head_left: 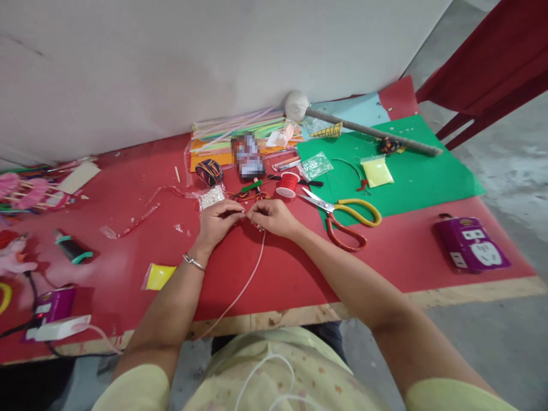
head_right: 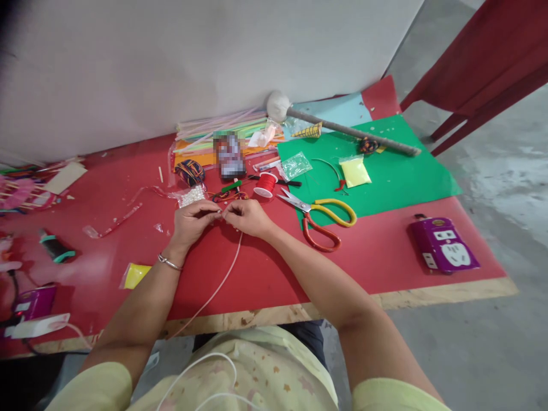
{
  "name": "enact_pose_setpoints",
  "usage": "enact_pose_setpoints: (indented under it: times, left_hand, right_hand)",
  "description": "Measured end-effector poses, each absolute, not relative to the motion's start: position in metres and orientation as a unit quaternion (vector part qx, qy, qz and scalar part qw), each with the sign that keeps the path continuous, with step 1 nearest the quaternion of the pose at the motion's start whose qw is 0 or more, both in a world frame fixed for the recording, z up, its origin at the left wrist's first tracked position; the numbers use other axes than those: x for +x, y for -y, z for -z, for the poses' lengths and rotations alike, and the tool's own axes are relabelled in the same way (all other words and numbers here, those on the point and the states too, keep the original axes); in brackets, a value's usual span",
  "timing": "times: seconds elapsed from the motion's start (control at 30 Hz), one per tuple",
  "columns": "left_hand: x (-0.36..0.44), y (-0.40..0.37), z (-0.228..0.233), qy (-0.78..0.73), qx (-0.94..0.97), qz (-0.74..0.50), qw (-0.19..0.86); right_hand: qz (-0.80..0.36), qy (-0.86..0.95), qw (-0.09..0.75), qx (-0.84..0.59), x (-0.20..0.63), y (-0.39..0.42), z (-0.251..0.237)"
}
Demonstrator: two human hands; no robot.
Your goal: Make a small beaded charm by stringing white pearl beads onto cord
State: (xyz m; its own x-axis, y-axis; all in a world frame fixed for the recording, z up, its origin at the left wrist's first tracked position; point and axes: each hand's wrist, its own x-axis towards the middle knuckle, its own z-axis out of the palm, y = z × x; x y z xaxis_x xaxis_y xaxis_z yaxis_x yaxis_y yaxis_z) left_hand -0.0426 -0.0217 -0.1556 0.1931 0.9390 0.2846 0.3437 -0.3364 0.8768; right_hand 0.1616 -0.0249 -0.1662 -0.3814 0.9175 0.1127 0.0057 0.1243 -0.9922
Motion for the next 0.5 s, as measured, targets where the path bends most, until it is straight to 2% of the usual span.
enact_pose_setpoints:
  times: [0.5]
  left_hand:
    - [-0.0503, 0.0200, 0.1617, -0.440, 0.711, -0.423, 0.350]
  right_hand:
    - [-0.489, 0.692, 0.362, -0.389, 0.1637, 0.0217, 0.1645]
